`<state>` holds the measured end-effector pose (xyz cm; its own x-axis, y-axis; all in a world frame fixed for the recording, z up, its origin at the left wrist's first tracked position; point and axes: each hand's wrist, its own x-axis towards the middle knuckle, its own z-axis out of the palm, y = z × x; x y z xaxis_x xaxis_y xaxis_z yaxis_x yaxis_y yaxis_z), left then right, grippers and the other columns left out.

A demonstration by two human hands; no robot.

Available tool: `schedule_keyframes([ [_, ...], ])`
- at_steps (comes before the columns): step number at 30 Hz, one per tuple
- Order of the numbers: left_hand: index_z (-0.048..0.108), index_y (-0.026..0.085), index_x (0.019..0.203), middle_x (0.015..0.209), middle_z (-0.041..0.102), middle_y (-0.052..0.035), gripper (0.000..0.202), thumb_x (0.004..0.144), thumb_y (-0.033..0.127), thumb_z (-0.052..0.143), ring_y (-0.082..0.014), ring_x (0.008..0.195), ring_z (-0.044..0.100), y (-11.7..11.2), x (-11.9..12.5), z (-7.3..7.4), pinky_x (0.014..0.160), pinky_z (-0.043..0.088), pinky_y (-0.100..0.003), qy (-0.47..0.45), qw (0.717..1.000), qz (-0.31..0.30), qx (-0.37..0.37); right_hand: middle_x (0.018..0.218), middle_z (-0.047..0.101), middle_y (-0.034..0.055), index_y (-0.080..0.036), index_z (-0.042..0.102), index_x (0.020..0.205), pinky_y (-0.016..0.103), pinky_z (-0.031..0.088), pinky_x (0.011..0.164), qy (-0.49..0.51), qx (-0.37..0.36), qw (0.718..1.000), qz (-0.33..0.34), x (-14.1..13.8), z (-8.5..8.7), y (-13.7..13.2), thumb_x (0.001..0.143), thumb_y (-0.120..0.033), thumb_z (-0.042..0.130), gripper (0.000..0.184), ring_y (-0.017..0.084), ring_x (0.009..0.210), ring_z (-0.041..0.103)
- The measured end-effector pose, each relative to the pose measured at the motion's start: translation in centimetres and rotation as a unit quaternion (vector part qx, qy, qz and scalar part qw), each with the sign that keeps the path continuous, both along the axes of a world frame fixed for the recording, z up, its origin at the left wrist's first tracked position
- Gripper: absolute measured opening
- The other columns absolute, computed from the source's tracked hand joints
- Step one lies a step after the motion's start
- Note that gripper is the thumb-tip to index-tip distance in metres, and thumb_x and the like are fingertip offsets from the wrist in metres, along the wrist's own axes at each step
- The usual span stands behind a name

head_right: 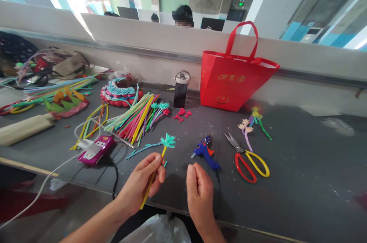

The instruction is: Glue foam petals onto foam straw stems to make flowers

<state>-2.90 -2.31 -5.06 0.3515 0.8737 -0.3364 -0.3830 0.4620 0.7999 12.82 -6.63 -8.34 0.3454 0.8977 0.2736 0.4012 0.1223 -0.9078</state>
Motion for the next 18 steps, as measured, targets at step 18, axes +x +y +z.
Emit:
schedule_keyframes([
  [18,0.048,0.019,0.085,0.062,0.063,0.0012,0.029,0.086,0.045,0.060,-0.0052,0.038,0.045,-2.2,-0.4,-0.1,0.037,0.026,-0.016,0.053,0.992,-0.012,0.112,0.052,0.036,-0.0073,-0.022,0.049,0.068,0.021,0.030,0.044,0.121,-0.077,0.988,0.050,0.6,-2.5,-0.1,0.083,-0.031,0.045,0.018,0.010,0.046,0.034],
])
